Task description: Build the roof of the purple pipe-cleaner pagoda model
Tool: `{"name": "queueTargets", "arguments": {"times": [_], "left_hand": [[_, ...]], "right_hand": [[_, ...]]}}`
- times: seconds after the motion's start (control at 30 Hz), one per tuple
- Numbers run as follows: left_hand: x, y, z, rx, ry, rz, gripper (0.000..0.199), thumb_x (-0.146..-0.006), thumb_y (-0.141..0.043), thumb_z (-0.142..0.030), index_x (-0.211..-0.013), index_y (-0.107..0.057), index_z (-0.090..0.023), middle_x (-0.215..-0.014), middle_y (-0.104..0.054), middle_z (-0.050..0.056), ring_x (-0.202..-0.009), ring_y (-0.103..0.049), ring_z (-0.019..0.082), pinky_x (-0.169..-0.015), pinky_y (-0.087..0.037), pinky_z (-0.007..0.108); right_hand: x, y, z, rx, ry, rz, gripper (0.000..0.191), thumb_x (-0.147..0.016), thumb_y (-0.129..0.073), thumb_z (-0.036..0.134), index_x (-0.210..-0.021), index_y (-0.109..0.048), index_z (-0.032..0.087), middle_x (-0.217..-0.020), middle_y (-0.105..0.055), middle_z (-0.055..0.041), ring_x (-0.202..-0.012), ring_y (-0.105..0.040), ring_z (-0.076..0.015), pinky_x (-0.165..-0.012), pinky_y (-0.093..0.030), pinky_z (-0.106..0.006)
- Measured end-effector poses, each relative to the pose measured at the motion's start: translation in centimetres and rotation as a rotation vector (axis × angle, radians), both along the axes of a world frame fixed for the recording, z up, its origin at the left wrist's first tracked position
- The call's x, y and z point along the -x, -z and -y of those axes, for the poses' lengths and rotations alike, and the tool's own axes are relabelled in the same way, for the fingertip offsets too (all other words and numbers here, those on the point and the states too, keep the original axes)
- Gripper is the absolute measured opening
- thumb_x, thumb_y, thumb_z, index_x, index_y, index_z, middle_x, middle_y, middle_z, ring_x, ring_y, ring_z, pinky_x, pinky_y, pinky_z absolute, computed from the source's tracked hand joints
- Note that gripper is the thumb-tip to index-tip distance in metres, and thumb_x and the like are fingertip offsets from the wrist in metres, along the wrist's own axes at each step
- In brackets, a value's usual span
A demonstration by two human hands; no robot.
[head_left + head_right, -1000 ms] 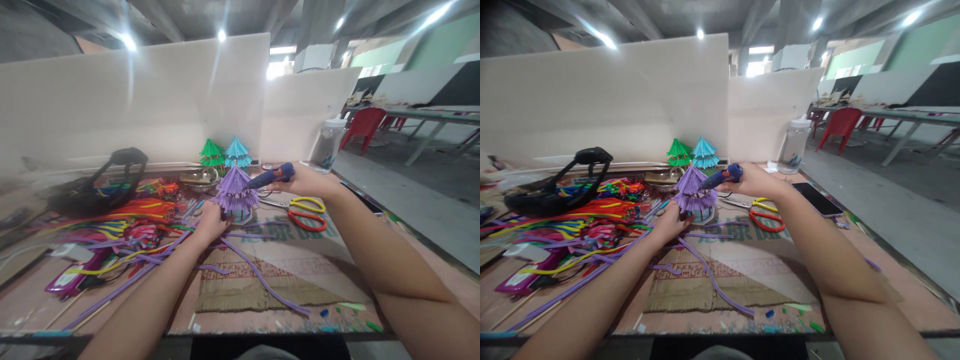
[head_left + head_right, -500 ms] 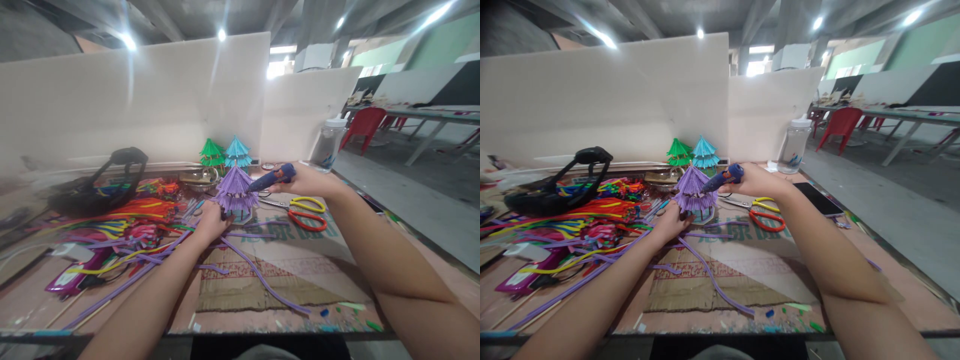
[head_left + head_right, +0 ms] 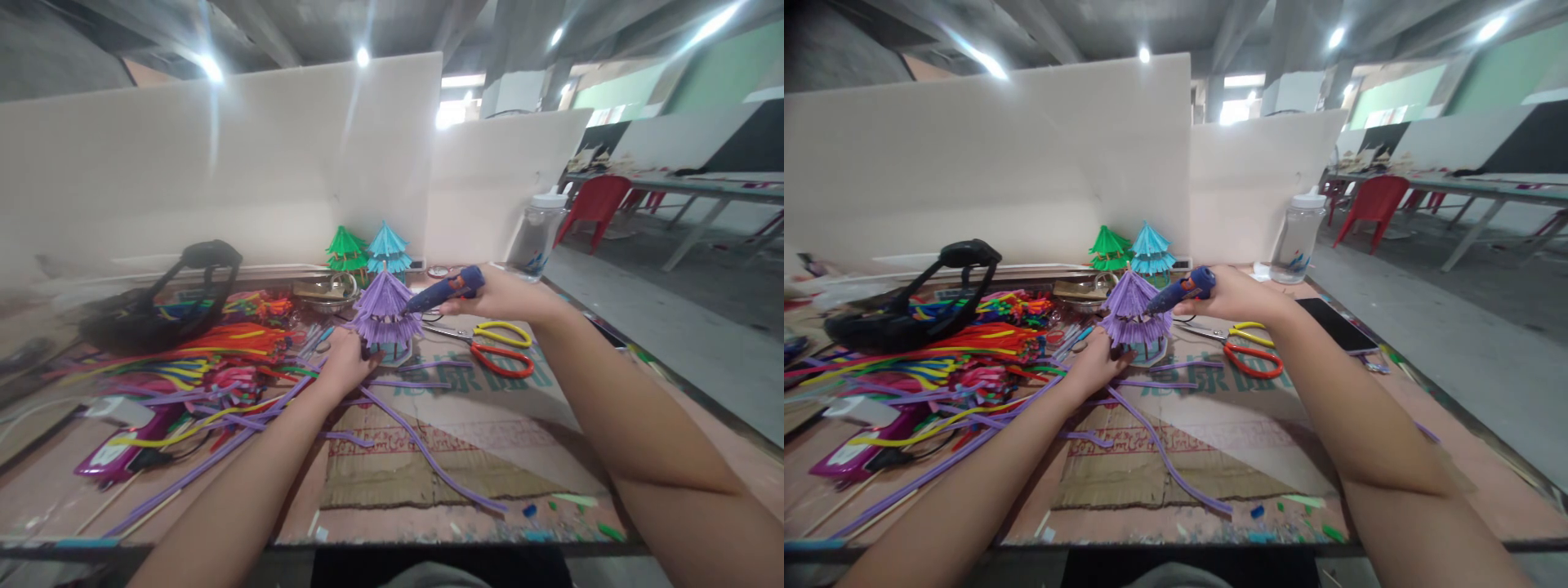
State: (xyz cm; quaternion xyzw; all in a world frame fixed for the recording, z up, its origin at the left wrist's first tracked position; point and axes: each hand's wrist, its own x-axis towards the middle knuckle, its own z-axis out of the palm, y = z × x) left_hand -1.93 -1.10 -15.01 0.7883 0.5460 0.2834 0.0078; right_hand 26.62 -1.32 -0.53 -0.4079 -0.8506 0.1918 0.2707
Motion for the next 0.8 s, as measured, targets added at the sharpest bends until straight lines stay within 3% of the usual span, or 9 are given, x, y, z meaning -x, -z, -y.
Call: {"name": "queueTargets", "arguments": {"times": [0.53, 0.8], "left_hand": [[0.19, 0.45, -0.17, -0.032, 0.008, 0.016, 0.023, -0.077, -0.064, -0.037, -0.086, -0.053, -0.019, -0.085, -0.060, 0.006, -0.088, -0.059, 0.026, -0.079, -0.048, 0.039], [0.03, 0.02, 0.02, -0.014, 0.021, -0.026, 0.023, -0.080, -0.063, -0.037, -0.088, -0.055, -0.018, -0.087, -0.062, 0.009, -0.089, -0.061, 0.028, -0.081, -0.048, 0.041]], "right_hand": [[0.19, -0.17, 0.32, 0.089, 0.009, -0.078, 0.043, -0.074, -0.074, 0.049, -0.107, -0.071, 0.021, -0.076, -0.072, -0.0030, -0.070, -0.064, -0.0188, -0.063, -0.050, -0.030], [0.41, 0.06, -0.17, 0.021, 0.073, -0.153, 0.040, -0.074, -0.072, 0.051, -0.098, -0.071, 0.018, -0.079, -0.071, -0.0047, -0.072, -0.063, -0.0186, -0.066, -0.050, -0.032]]}}
